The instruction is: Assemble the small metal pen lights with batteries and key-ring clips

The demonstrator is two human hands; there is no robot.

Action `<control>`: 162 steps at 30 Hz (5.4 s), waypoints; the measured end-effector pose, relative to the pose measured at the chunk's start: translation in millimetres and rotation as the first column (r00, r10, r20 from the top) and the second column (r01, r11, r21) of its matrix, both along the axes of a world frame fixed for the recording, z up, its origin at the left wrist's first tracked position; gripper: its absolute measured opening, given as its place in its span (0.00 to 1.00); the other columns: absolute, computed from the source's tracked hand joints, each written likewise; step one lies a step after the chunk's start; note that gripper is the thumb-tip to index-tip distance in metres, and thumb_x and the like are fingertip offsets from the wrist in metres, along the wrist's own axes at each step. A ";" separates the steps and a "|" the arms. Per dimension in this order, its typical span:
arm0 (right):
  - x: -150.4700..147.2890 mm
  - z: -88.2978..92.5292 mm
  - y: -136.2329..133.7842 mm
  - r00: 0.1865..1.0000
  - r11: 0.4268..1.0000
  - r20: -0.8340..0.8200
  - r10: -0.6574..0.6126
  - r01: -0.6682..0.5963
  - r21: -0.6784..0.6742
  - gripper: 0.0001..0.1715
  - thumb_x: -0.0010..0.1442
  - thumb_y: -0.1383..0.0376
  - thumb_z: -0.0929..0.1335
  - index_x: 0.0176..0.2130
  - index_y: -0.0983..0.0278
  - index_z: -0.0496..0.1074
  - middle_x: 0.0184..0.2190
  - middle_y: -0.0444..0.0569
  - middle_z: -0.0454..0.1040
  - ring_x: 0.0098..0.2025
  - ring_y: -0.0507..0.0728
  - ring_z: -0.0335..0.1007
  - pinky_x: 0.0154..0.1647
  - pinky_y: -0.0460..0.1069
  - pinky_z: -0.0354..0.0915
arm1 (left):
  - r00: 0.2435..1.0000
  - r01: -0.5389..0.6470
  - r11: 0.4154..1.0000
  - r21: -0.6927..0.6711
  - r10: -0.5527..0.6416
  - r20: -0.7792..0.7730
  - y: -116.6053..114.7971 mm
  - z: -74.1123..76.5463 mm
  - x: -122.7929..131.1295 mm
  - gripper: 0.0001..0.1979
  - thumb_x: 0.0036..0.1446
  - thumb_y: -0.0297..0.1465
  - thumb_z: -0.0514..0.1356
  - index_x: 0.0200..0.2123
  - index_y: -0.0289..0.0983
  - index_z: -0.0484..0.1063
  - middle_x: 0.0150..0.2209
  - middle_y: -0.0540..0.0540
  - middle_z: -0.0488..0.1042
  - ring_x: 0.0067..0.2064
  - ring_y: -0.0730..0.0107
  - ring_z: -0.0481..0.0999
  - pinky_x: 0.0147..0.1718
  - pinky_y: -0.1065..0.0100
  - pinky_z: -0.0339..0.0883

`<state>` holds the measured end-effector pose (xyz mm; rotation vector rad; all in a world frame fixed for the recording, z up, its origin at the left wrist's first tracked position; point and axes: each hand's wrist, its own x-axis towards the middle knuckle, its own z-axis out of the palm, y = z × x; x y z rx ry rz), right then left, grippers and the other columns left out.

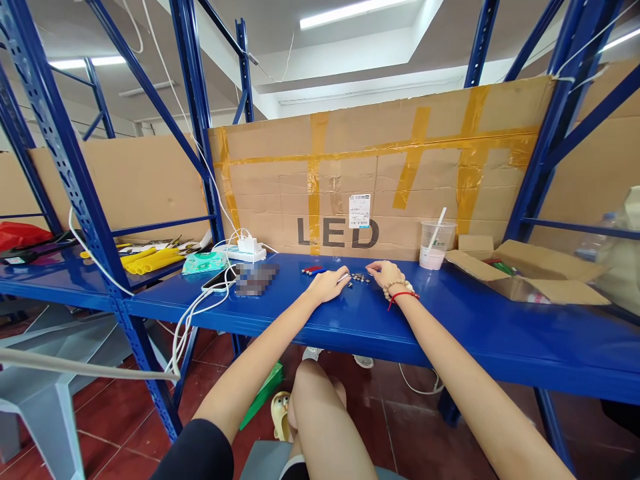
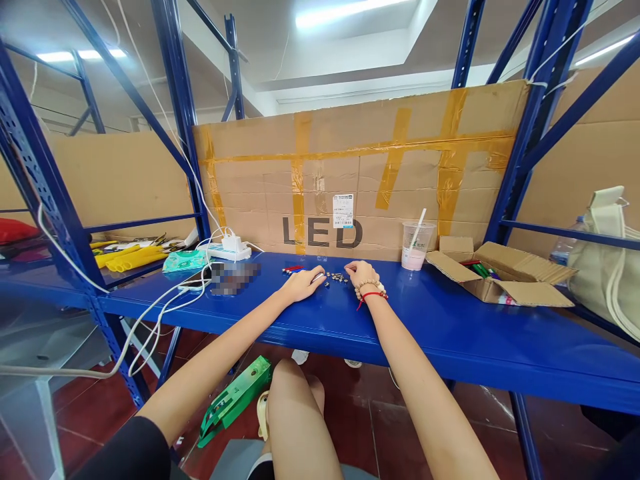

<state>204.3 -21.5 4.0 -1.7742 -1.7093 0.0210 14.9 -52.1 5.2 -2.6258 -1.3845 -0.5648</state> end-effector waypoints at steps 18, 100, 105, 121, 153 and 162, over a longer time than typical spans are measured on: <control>-7.7 4.0 -5.2 1.000 0.998 0.020 0.008 -0.009 0.056 0.23 0.53 0.46 0.62 0.26 0.58 0.76 0.28 0.46 0.77 0.35 0.58 0.73 0.30 0.47 0.62 | 0.999 -0.011 1.000 0.004 0.011 0.036 1.8 -1.8 0.7 0.14 0.62 0.40 0.42 0.46 0.42 0.58 0.37 0.46 0.75 0.41 0.59 0.75 0.35 0.67 0.65; -2.2 -8.2 4.5 0.873 0.869 -0.018 0.488 -0.487 -0.090 0.14 0.53 0.60 0.67 0.36 0.66 0.75 0.32 0.48 0.77 0.18 0.47 0.66 0.25 0.43 0.65 | 1.000 -0.022 0.999 0.029 0.022 0.007 7.3 -3.9 0.9 0.15 0.61 0.43 0.42 0.41 0.42 0.61 0.34 0.48 0.75 0.39 0.60 0.75 0.33 0.69 0.63; -11.6 -3.8 -2.2 0.821 0.834 -0.148 0.552 -0.548 0.073 0.21 0.54 0.53 0.64 0.38 0.65 0.75 0.32 0.48 0.76 0.19 0.47 0.67 0.22 0.43 0.64 | 0.998 -0.018 0.999 0.028 0.017 0.061 9.7 -5.5 -0.4 0.15 0.61 0.43 0.44 0.42 0.41 0.60 0.35 0.47 0.75 0.40 0.60 0.75 0.33 0.69 0.64; -15.6 0.6 -8.5 0.887 0.878 -0.036 0.460 -0.448 0.167 0.17 0.48 0.54 0.70 0.34 0.62 0.76 0.33 0.47 0.77 0.28 0.52 0.72 0.32 0.46 0.66 | 0.991 0.023 1.000 0.011 -0.024 0.134 16.3 -8.6 -2.9 0.11 0.63 0.36 0.42 0.39 0.40 0.60 0.40 0.44 0.73 0.43 0.61 0.73 0.35 0.67 0.65; -13.7 8.1 -14.9 0.932 0.924 0.081 0.354 -0.335 -0.183 0.20 0.53 0.50 0.65 0.30 0.62 0.76 0.27 0.45 0.77 0.23 0.51 0.71 0.26 0.44 0.62 | 0.999 -0.030 0.999 -0.011 0.030 0.019 8.5 -2.4 -1.3 0.13 0.62 0.38 0.42 0.39 0.40 0.63 0.37 0.45 0.73 0.41 0.62 0.73 0.34 0.68 0.64; -13.9 8.8 -16.9 0.926 0.919 0.083 0.369 -0.350 -0.182 0.22 0.51 0.47 0.65 0.31 0.61 0.76 0.28 0.44 0.78 0.23 0.50 0.70 0.24 0.43 0.62 | 0.999 -0.024 0.999 -0.026 0.024 0.027 7.2 -1.2 -1.1 0.13 0.61 0.39 0.43 0.37 0.40 0.63 0.35 0.45 0.73 0.39 0.62 0.73 0.32 0.68 0.64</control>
